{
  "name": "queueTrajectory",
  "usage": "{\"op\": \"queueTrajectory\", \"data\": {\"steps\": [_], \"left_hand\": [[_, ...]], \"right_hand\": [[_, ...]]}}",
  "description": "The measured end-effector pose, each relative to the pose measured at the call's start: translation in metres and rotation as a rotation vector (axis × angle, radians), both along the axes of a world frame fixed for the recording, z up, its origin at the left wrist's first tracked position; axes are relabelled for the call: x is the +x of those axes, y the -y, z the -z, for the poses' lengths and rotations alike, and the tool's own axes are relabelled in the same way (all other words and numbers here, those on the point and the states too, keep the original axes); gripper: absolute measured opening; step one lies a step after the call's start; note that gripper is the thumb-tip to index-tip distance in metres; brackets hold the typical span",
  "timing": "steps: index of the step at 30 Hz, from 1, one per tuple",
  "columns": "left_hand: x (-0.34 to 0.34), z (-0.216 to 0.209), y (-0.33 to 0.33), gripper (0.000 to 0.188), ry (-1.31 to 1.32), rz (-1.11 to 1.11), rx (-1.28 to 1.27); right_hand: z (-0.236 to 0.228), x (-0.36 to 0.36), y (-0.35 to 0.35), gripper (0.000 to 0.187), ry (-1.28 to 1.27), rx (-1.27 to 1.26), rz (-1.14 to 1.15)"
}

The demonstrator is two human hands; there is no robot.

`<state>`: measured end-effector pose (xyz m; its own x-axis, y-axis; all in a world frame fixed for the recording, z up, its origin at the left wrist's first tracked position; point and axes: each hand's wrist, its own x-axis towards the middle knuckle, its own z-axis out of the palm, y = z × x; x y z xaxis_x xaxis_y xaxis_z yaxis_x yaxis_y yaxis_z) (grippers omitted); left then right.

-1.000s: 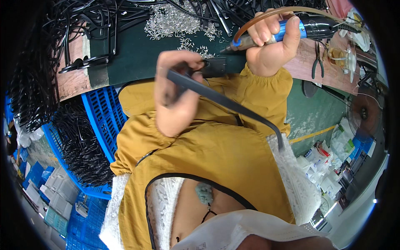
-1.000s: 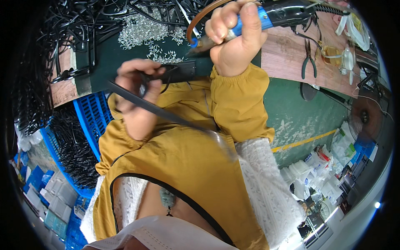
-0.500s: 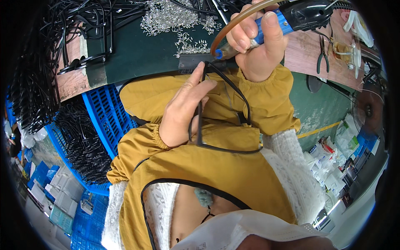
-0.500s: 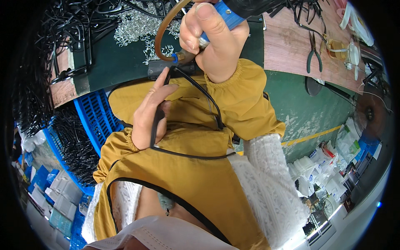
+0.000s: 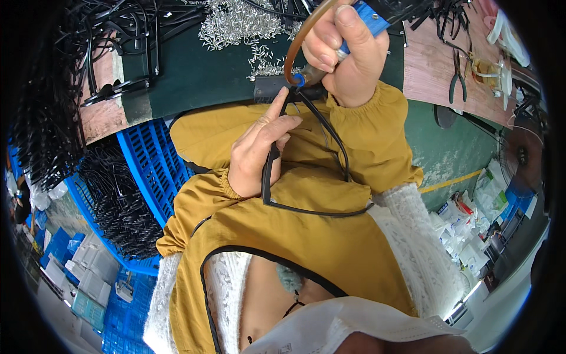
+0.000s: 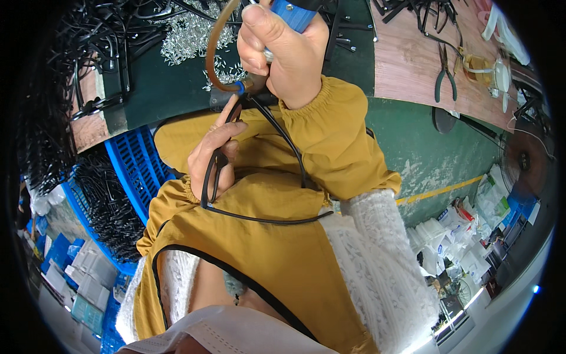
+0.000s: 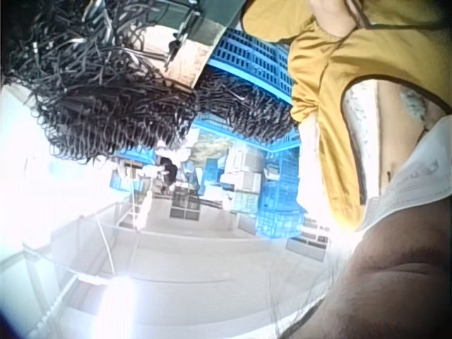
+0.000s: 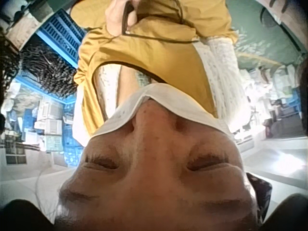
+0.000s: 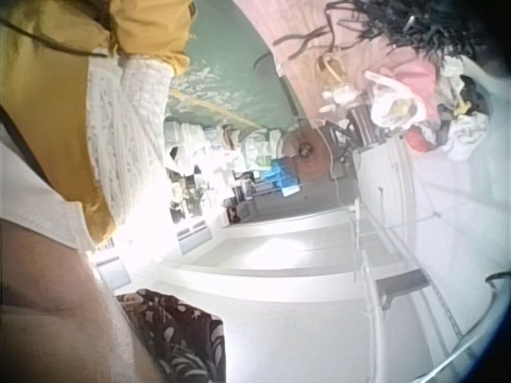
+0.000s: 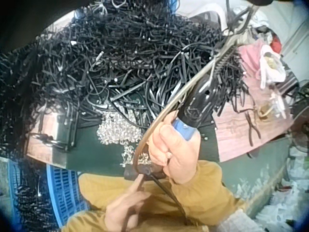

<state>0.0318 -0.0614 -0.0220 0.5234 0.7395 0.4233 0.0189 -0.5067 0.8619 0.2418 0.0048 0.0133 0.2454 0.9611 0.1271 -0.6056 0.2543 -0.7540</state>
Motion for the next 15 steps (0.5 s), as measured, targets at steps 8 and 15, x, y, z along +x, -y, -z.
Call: {"op": "queueTrajectory", "data": {"steps": [8, 15], "left_hand": [[0.001, -0.014, 0.002, 0.033, -0.031, -0.026, -0.075], [-0.022, -0.031, -0.019, 0.029, -0.015, -0.194, 0.054]], "right_hand": [[-0.015, 0.000, 0.043, 0.015, -0.183, 0.070, -0.105], [-0.014, 0.046, 0.052, 0.031, 0.013, -0.041, -0.229]]}}
